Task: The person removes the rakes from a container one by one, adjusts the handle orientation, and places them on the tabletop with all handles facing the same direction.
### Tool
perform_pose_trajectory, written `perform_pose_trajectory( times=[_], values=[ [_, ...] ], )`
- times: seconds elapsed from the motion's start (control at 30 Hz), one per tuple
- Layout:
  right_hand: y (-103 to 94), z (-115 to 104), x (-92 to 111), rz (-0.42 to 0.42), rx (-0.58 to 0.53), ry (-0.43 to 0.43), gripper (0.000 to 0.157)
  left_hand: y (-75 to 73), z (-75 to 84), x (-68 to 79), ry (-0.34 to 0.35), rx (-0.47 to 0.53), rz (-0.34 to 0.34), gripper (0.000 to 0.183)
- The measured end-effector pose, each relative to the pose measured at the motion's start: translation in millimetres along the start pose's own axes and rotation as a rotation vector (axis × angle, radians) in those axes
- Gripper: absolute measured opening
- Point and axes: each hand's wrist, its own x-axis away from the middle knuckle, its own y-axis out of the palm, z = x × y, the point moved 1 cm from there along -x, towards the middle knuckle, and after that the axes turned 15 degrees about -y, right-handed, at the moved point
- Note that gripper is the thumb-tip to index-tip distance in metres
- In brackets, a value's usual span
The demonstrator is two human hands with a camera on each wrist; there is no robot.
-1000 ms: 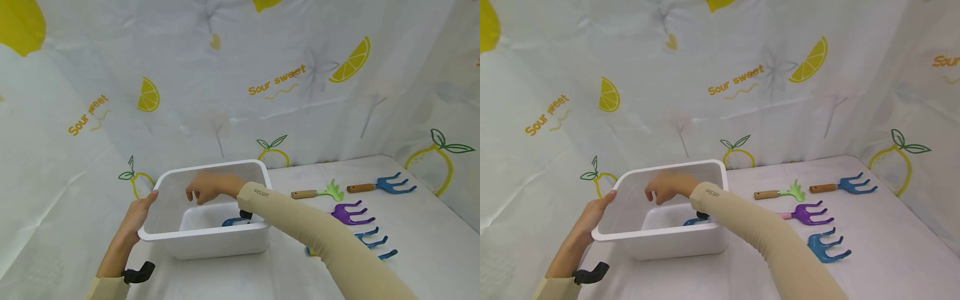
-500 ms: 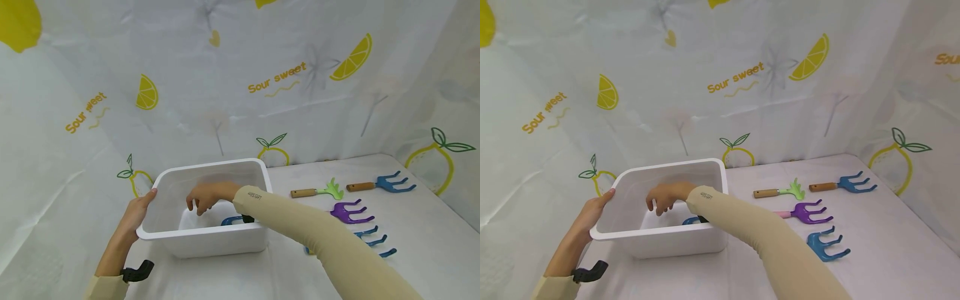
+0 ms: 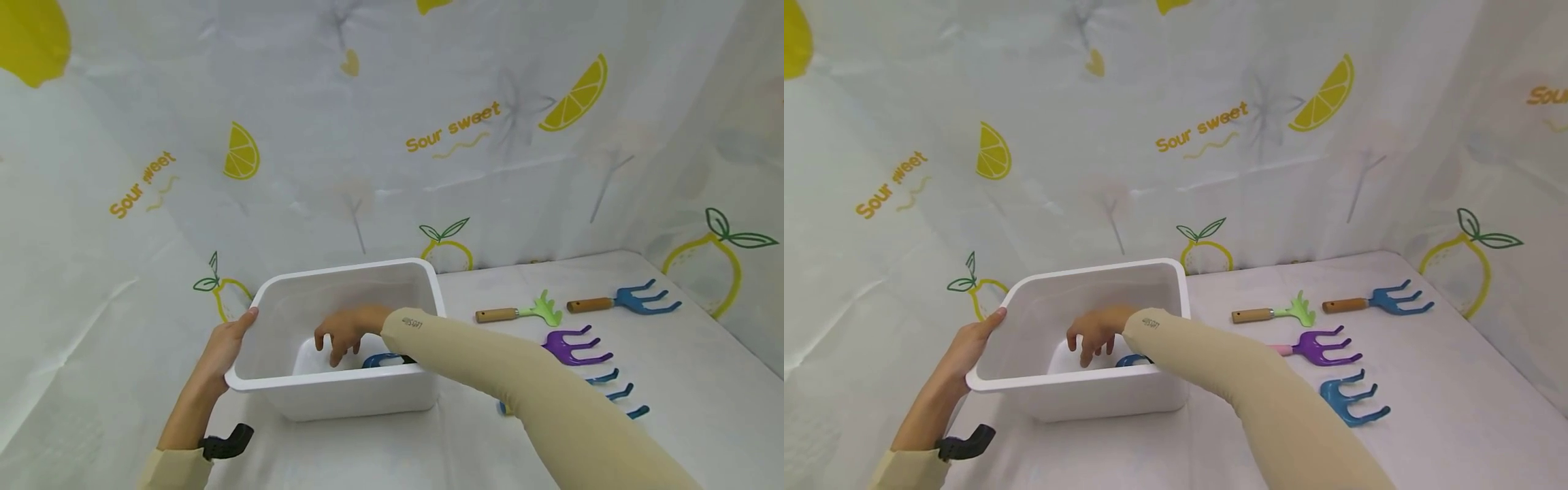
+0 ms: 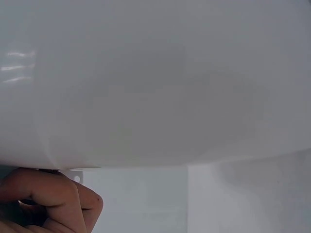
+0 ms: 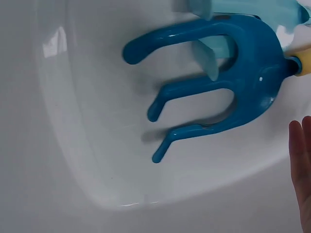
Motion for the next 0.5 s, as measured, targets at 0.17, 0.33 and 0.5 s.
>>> perform_pose_trajectory(
  times=[0.17, 0.33, 0.5],
  values=[
    [9.7, 1, -1, -0.023, -0.003, 0.03, 0.046, -0.4, -3.1, 1.2, -0.006, -0.023, 0.023, 0.078],
    [19.8, 5, -6, -0.067, 0.016, 0.013, 0.047, -0.3, -3.2, 2.1, -0.012, -0.013, 0.026, 0.078],
    [24.5, 9, -9, -0.088, 0.014, 0.016, 0.05, 1.0, 0.1, 1.4, -0.002, -0.006, 0.017, 0.079]
  ],
)
